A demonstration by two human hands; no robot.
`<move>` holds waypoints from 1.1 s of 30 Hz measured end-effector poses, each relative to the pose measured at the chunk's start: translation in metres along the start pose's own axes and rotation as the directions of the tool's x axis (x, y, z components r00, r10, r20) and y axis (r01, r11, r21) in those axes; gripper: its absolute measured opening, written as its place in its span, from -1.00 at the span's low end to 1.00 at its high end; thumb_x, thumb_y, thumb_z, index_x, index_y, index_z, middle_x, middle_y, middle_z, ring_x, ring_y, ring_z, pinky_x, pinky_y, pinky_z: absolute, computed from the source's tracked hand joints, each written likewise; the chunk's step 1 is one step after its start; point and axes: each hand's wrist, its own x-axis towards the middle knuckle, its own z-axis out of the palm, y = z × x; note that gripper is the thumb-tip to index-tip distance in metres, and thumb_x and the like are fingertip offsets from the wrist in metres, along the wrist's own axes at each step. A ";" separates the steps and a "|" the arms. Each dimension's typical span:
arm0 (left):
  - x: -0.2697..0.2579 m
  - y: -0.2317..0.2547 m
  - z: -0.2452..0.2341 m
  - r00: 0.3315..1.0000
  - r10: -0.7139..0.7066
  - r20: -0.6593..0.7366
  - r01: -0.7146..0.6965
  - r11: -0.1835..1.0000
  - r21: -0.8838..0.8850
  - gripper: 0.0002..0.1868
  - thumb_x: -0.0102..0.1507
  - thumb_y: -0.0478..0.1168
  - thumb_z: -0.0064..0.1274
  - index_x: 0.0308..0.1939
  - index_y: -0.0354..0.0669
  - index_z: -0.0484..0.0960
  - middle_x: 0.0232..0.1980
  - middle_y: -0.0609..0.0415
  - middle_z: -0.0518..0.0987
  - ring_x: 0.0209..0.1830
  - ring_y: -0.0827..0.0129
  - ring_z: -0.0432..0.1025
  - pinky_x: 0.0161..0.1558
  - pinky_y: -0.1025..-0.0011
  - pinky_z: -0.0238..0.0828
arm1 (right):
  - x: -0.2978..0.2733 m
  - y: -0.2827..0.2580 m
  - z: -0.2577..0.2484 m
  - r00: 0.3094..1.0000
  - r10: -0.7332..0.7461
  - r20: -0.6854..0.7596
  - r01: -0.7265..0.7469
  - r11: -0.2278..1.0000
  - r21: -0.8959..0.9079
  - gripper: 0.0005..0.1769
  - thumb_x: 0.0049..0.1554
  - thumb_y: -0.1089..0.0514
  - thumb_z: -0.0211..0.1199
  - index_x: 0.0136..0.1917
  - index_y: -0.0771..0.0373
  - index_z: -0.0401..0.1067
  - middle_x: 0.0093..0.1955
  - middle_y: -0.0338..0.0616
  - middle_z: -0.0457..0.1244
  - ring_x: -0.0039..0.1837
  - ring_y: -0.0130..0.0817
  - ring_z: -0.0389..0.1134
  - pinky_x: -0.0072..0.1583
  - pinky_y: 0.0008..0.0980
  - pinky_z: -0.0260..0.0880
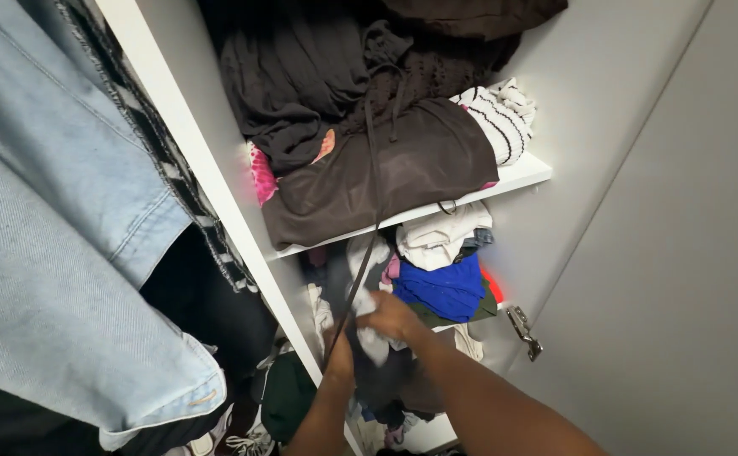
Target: Folding clothes and organizing them on closet shelves.
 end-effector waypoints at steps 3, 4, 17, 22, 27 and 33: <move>-0.024 -0.007 0.001 0.999 -0.006 0.051 0.013 0.991 -0.131 -0.59 0.28 -0.10 0.06 0.14 -0.25 0.61 0.01 -0.10 0.61 -0.03 0.18 0.47 0.02 0.23 0.38 | -0.015 0.015 0.012 0.976 -0.041 0.216 0.061 0.994 -0.090 -0.30 -0.11 -0.02 0.45 0.27 0.29 0.46 0.20 0.15 0.35 0.22 -0.07 0.38 0.25 -0.25 0.37; -0.022 -0.007 0.000 0.998 -0.003 0.068 0.015 0.984 -0.176 -0.60 0.28 -0.11 0.07 0.12 -0.25 0.62 -0.01 -0.11 0.61 -0.05 0.18 0.47 0.00 0.22 0.39 | -0.022 0.015 0.012 0.949 -0.056 0.311 0.065 0.998 -0.019 -0.23 -0.17 0.02 0.43 0.29 0.32 0.39 0.13 0.14 0.38 0.14 -0.11 0.43 0.17 -0.25 0.43; -0.038 -0.028 0.011 0.812 -0.501 0.301 0.582 0.654 -0.483 -0.47 0.29 0.04 0.02 0.21 -0.21 0.62 0.09 -0.12 0.66 0.10 -0.02 0.52 0.05 0.11 0.49 | 0.066 0.030 0.002 0.553 -0.433 -0.712 0.306 0.900 -0.310 0.19 -0.13 -0.25 0.69 0.48 0.39 0.14 0.19 0.38 0.31 0.19 0.25 0.36 0.22 0.02 0.40; -0.043 -0.001 0.011 0.829 0.152 0.539 0.426 0.453 -0.783 -0.25 0.30 0.37 -0.05 0.31 -0.13 0.47 0.17 -0.02 0.56 0.15 0.12 0.45 0.25 0.19 0.35 | 0.052 -0.018 -0.011 0.994 -0.081 -0.072 0.056 0.953 -0.299 -0.23 -0.23 0.01 0.47 0.31 -0.02 0.53 0.07 -0.04 0.43 0.17 0.01 0.47 0.19 -0.09 0.45; -0.005 0.020 0.035 0.890 -0.177 0.421 0.432 0.624 -0.651 -0.21 0.24 0.42 -0.05 0.28 -0.11 0.53 0.23 0.00 0.56 0.17 0.16 0.47 0.23 0.21 0.37 | 0.057 -0.055 -0.047 0.861 0.107 0.498 0.233 0.787 -0.572 -0.38 -0.13 0.09 0.42 0.25 0.03 0.50 0.07 0.00 0.43 0.11 -0.06 0.49 0.12 -0.10 0.50; 0.047 -0.050 0.060 0.900 -0.429 0.078 0.378 0.677 -0.631 -0.37 0.24 0.22 0.06 0.18 -0.16 0.65 0.13 0.01 0.67 0.03 0.25 0.55 0.13 0.28 0.47 | 0.061 -0.061 -0.068 0.924 -0.004 0.382 0.176 0.892 -0.416 -0.51 -0.05 0.00 0.32 0.16 0.13 0.60 0.08 -0.05 0.46 0.07 -0.16 0.50 0.10 -0.23 0.48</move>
